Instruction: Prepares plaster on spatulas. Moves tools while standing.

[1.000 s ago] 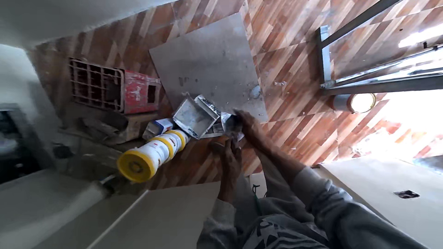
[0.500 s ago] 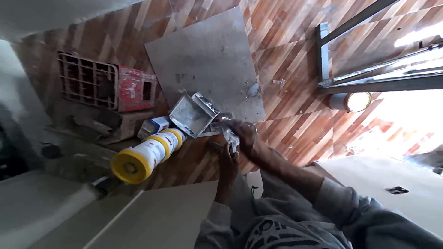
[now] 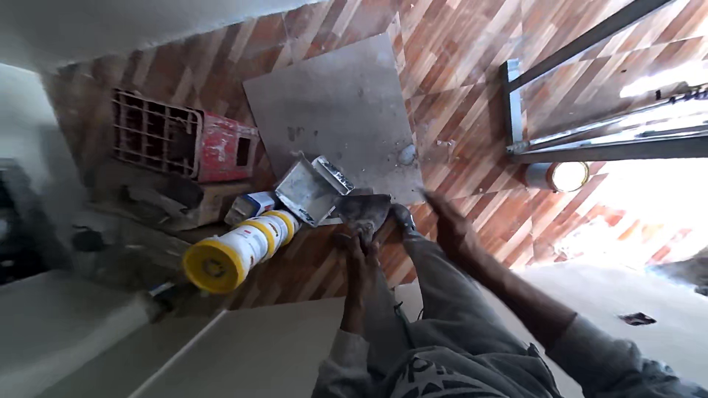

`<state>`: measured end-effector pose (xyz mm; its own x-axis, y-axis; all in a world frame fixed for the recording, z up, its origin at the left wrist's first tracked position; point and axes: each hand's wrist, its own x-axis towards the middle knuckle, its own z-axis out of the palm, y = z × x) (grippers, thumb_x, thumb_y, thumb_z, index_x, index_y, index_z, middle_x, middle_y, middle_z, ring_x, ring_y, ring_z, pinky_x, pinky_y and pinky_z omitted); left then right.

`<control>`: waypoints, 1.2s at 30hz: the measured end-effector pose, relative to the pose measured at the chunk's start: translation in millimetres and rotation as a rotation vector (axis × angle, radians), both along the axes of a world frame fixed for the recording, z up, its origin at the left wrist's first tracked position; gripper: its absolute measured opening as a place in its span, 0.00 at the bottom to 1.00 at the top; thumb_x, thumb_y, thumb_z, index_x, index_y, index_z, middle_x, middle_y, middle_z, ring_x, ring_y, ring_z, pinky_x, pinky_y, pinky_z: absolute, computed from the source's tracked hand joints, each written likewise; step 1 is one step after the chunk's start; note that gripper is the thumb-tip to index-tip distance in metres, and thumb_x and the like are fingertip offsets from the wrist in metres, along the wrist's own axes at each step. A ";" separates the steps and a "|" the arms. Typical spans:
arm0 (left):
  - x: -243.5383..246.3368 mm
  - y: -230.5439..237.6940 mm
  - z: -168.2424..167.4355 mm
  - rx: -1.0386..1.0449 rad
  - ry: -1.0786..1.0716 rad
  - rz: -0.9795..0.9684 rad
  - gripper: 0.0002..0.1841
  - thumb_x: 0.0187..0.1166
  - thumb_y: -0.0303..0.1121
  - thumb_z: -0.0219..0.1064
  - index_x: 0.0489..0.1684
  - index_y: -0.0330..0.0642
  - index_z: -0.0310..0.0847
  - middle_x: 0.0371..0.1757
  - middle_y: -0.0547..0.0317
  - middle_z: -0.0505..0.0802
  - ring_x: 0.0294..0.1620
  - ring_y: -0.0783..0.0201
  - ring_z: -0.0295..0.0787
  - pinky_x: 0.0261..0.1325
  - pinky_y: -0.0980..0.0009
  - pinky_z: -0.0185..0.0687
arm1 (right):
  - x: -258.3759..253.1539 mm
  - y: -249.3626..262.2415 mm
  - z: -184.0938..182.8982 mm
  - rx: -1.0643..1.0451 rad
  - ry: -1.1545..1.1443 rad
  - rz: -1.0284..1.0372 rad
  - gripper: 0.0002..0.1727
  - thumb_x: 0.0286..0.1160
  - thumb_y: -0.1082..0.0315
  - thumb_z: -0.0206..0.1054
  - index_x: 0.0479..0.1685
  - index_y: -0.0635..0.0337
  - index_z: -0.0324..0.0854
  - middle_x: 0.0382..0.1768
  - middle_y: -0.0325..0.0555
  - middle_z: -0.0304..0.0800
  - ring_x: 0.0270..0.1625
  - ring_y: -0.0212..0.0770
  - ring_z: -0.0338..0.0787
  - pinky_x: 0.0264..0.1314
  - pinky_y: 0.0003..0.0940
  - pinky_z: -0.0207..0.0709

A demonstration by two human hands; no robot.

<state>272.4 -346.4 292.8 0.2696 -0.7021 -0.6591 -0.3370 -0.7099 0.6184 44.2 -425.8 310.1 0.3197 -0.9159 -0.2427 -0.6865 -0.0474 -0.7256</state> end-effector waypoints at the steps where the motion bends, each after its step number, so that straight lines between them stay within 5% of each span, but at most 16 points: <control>1: -5.3 -2.9 5.2 0.031 -0.057 -0.018 0.28 0.85 0.37 0.65 0.80 0.32 0.66 0.39 0.47 0.89 0.24 0.60 0.87 0.31 0.61 0.89 | 18.1 19.8 1.1 0.003 -0.057 0.054 0.31 0.79 0.80 0.53 0.85 0.60 0.71 0.82 0.54 0.76 0.84 0.50 0.75 0.87 0.46 0.71; 4: -20.1 -8.7 24.8 -0.021 -0.164 -0.083 0.26 0.83 0.35 0.66 0.75 0.28 0.71 0.51 0.39 0.90 0.46 0.53 0.91 0.54 0.55 0.88 | 60.8 31.2 -7.0 0.005 -0.053 0.122 0.29 0.79 0.80 0.55 0.82 0.65 0.73 0.82 0.59 0.75 0.86 0.58 0.71 0.90 0.55 0.63; 7: -20.9 7.6 36.3 -0.084 -0.146 -0.010 0.31 0.83 0.35 0.65 0.80 0.22 0.64 0.68 0.30 0.85 0.67 0.49 0.85 0.73 0.54 0.79 | 39.7 -13.0 -42.2 0.117 0.089 -0.040 0.31 0.79 0.76 0.59 0.85 0.61 0.69 0.78 0.62 0.78 0.80 0.62 0.77 0.82 0.60 0.69; 9: -11.0 6.9 42.8 -0.075 -0.140 0.050 0.32 0.85 0.36 0.64 0.84 0.26 0.62 0.64 0.36 0.87 0.54 0.54 0.90 0.60 0.58 0.86 | 22.9 -34.4 -36.2 0.124 0.063 -0.127 0.33 0.77 0.79 0.56 0.87 0.58 0.67 0.77 0.62 0.79 0.77 0.62 0.81 0.78 0.59 0.73; 11: -7.6 8.1 51.4 -0.074 -0.033 0.157 0.26 0.85 0.35 0.65 0.77 0.29 0.68 0.40 0.48 0.89 0.25 0.62 0.85 0.29 0.66 0.86 | 17.8 -21.5 -6.9 0.168 0.002 -0.141 0.31 0.82 0.76 0.50 0.87 0.55 0.68 0.72 0.61 0.84 0.65 0.60 0.90 0.68 0.58 0.81; 14: -10.1 -10.3 71.8 -0.020 0.238 0.354 0.13 0.86 0.30 0.62 0.61 0.31 0.74 0.23 0.53 0.84 0.13 0.64 0.78 0.16 0.70 0.79 | 31.5 10.2 31.8 0.006 -0.211 -0.095 0.27 0.85 0.74 0.50 0.83 0.58 0.73 0.69 0.55 0.88 0.58 0.48 0.93 0.62 0.47 0.86; 17: -10.9 -15.9 95.0 0.008 0.491 0.433 0.09 0.91 0.33 0.54 0.46 0.36 0.73 0.17 0.61 0.79 0.10 0.70 0.73 0.14 0.75 0.76 | 60.7 18.1 54.2 -0.116 -0.380 -0.020 0.29 0.80 0.80 0.53 0.82 0.62 0.73 0.80 0.55 0.79 0.78 0.49 0.83 0.79 0.44 0.79; 19: -12.0 -13.9 111.5 0.026 0.693 0.461 0.10 0.91 0.32 0.51 0.42 0.39 0.74 0.15 0.65 0.76 0.07 0.72 0.71 0.11 0.77 0.75 | 62.1 -11.4 56.5 0.005 -0.326 -0.087 0.29 0.81 0.79 0.52 0.84 0.61 0.72 0.72 0.56 0.86 0.68 0.50 0.90 0.71 0.47 0.83; 22: 2.4 -7.2 118.9 -0.050 1.018 0.382 0.18 0.81 0.37 0.47 0.47 0.36 0.82 0.18 0.59 0.83 0.11 0.65 0.80 0.16 0.70 0.82 | 40.6 -58.6 59.1 0.085 -0.295 -0.164 0.27 0.87 0.72 0.48 0.83 0.56 0.73 0.49 0.59 0.92 0.44 0.52 0.92 0.55 0.51 0.85; 26: 14.3 -8.3 134.6 0.021 0.903 0.295 0.27 0.82 0.42 0.35 0.45 0.36 0.83 0.27 0.54 0.88 0.19 0.64 0.82 0.19 0.71 0.79 | 26.8 -43.7 88.7 -0.030 -0.372 -0.140 0.24 0.90 0.67 0.48 0.81 0.55 0.76 0.53 0.52 0.92 0.44 0.40 0.90 0.54 0.39 0.85; 29: 15.5 -11.4 126.0 0.087 0.938 0.284 0.31 0.85 0.47 0.30 0.47 0.40 0.83 0.25 0.58 0.86 0.16 0.67 0.78 0.16 0.74 0.75 | 38.7 -13.4 107.7 -0.028 -0.381 -0.135 0.23 0.90 0.67 0.49 0.80 0.59 0.76 0.50 0.53 0.93 0.43 0.41 0.91 0.54 0.40 0.86; 31: 18.0 -11.3 114.4 0.075 1.077 0.237 0.28 0.84 0.52 0.38 0.49 0.43 0.82 0.25 0.59 0.87 0.15 0.69 0.79 0.16 0.75 0.77 | 54.2 4.9 122.3 -0.042 -0.390 -0.131 0.24 0.89 0.69 0.49 0.80 0.61 0.75 0.50 0.55 0.92 0.40 0.43 0.91 0.51 0.41 0.86; 33: 19.8 -10.9 110.7 0.023 1.224 0.192 0.18 0.79 0.52 0.63 0.43 0.45 0.84 0.23 0.60 0.86 0.15 0.68 0.82 0.18 0.74 0.80 | 69.9 19.0 137.9 -0.138 -0.449 -0.122 0.24 0.87 0.73 0.52 0.80 0.63 0.75 0.50 0.55 0.92 0.39 0.42 0.91 0.48 0.40 0.87; 35: 9.2 -11.4 132.7 -0.076 1.181 0.206 0.14 0.75 0.50 0.71 0.28 0.51 0.85 0.15 0.66 0.83 0.10 0.71 0.79 0.15 0.76 0.78 | 78.6 26.4 155.7 -0.240 -0.480 -0.039 0.26 0.84 0.75 0.54 0.81 0.64 0.73 0.63 0.57 0.90 0.54 0.44 0.94 0.59 0.40 0.88; 36: 2.1 -10.2 144.2 -0.151 1.054 0.237 0.13 0.81 0.46 0.65 0.27 0.53 0.81 0.13 0.69 0.81 0.08 0.74 0.76 0.13 0.78 0.76 | 82.0 29.4 165.1 -0.261 -0.475 0.013 0.26 0.83 0.75 0.54 0.82 0.65 0.73 0.70 0.57 0.86 0.66 0.47 0.91 0.70 0.41 0.84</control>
